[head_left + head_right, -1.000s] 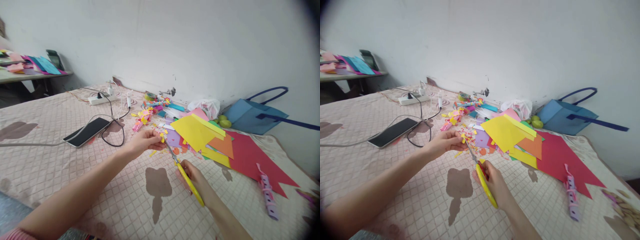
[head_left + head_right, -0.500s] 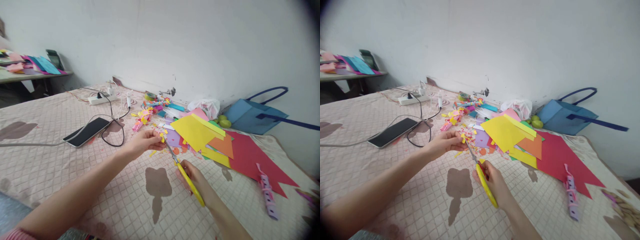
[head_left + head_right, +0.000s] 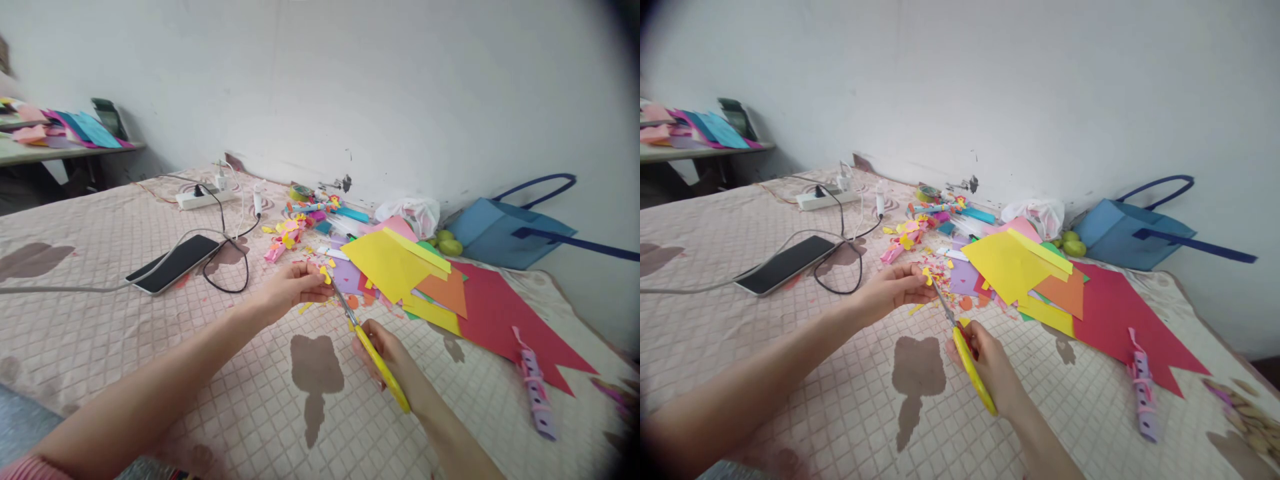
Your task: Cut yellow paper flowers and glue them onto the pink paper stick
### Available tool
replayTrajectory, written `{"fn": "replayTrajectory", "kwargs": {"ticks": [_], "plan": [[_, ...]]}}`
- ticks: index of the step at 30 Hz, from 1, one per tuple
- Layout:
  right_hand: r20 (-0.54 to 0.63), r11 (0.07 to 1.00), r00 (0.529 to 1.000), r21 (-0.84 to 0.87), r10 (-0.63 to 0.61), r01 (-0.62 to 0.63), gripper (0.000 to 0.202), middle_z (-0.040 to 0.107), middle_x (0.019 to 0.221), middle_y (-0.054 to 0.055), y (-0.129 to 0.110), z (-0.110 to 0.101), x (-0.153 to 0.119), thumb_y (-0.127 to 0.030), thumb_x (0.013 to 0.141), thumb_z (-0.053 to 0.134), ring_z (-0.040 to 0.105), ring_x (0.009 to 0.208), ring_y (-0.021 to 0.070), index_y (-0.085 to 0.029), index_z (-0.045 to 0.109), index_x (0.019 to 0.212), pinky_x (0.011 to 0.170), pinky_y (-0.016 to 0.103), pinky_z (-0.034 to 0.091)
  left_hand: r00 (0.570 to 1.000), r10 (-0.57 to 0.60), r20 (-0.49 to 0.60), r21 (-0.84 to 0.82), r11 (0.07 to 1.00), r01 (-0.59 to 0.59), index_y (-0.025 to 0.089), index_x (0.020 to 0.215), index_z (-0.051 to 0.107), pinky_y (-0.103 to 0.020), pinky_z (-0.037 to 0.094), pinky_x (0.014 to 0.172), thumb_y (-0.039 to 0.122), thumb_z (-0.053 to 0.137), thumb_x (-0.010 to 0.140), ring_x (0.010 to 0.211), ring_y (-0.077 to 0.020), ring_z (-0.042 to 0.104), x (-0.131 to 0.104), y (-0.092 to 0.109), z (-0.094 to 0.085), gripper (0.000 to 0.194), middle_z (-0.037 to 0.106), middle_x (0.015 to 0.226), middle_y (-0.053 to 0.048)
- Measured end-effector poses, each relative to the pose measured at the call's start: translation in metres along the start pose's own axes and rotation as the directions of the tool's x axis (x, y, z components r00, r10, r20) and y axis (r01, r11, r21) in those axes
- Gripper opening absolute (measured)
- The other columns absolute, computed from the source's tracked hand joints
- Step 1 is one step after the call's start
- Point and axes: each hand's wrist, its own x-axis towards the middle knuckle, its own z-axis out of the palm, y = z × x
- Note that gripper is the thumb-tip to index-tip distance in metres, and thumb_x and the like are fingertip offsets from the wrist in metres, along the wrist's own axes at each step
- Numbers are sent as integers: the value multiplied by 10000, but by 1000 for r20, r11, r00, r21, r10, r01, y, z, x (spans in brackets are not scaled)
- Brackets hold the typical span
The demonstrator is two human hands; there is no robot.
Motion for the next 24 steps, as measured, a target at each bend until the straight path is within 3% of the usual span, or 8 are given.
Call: {"fn": "replayTrajectory", "kwargs": {"ticks": [5,14,24], "plan": [[24,1000,1000,-16,8,-7,259,356,487,-110,1,-2,0,-402,770,594,272,373,56,-225,408,737,367,203,255,1000,-5,-23,23,1000,5,132,760,510,-274,532,741,199,675,769,749,-157,695,-2,4,3,179,717,782,-96],[-4,994,999,-103,36,-36,253,330,493,-115,3,-3,1,-366,764,604,266,391,57,-227,394,738,363,188,264,1000,3,-24,50,999,-2,131,763,513,-303,540,763,209,672,769,732,-160,698,1,4,0,178,719,758,-90],[14,995,999,-88,42,-41,256,333,474,-121,2,-2,2,-380,766,595,242,363,51,-226,392,742,343,190,247,1000,-12,-11,73,997,13,120,756,531,-298,539,764,245,701,748,726,-153,694,0,4,0,211,719,775,-95]]}}
